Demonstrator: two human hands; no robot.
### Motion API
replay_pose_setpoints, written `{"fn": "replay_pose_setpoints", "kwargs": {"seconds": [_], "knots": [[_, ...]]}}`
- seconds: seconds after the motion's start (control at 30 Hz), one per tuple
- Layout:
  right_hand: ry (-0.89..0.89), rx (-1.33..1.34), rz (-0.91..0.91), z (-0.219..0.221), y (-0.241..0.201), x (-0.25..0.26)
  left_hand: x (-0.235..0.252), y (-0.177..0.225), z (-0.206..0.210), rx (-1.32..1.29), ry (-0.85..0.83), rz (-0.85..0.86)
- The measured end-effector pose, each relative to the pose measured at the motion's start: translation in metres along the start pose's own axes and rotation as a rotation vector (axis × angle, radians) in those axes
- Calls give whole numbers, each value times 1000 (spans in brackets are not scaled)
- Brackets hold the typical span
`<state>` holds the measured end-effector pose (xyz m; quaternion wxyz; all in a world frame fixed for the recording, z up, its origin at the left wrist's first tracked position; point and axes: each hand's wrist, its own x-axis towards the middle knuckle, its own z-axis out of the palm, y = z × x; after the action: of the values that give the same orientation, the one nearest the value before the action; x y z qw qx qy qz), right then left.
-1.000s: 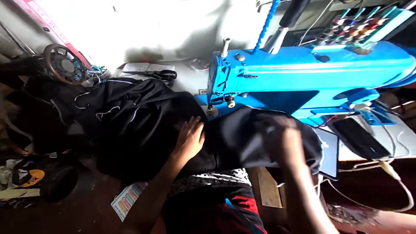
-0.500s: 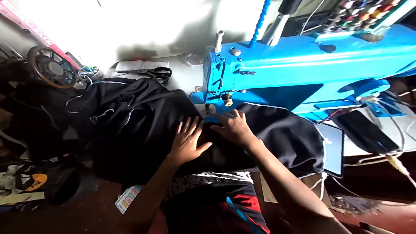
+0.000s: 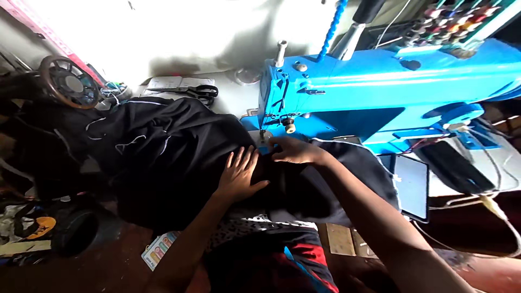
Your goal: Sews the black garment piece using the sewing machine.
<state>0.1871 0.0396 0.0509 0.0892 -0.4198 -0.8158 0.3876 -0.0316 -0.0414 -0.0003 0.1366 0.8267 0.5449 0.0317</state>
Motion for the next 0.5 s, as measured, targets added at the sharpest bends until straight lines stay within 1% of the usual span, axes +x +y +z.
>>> {"fn": "replay_pose_setpoints", "kwargs": {"seconds": [0.07, 0.1, 0.13, 0.17, 0.2, 0.23, 0.27, 0.33, 0.43, 0.5], "knots": [[323, -382, 26, -5, 4, -8, 0, -1, 1, -3, 26, 10], [478, -519, 42, -6, 3, -15, -1, -1, 3, -5, 46, 17], [598, -594, 52, -6, 1, -21, -1, -2, 5, -11, 68, 26], [676, -607, 57, -4, -3, -26, 0, -2, 4, -19, 83, 30], [706, -577, 41, 4, -7, -32, 1, -1, 4, -24, 86, 26], [692, -523, -1, 18, -10, -37, 1, 0, 2, -32, 78, 17], [632, -463, -57, 35, -10, -41, 2, 0, 1, -37, 75, 11], [465, -378, -103, 64, -4, -41, 5, 2, 0, -37, 85, 17], [432, -458, -61, 81, 18, -34, 11, -1, 5, -51, 175, 71], [451, -497, -29, 80, 27, -32, 14, -4, 4, -63, 145, 62]]}}
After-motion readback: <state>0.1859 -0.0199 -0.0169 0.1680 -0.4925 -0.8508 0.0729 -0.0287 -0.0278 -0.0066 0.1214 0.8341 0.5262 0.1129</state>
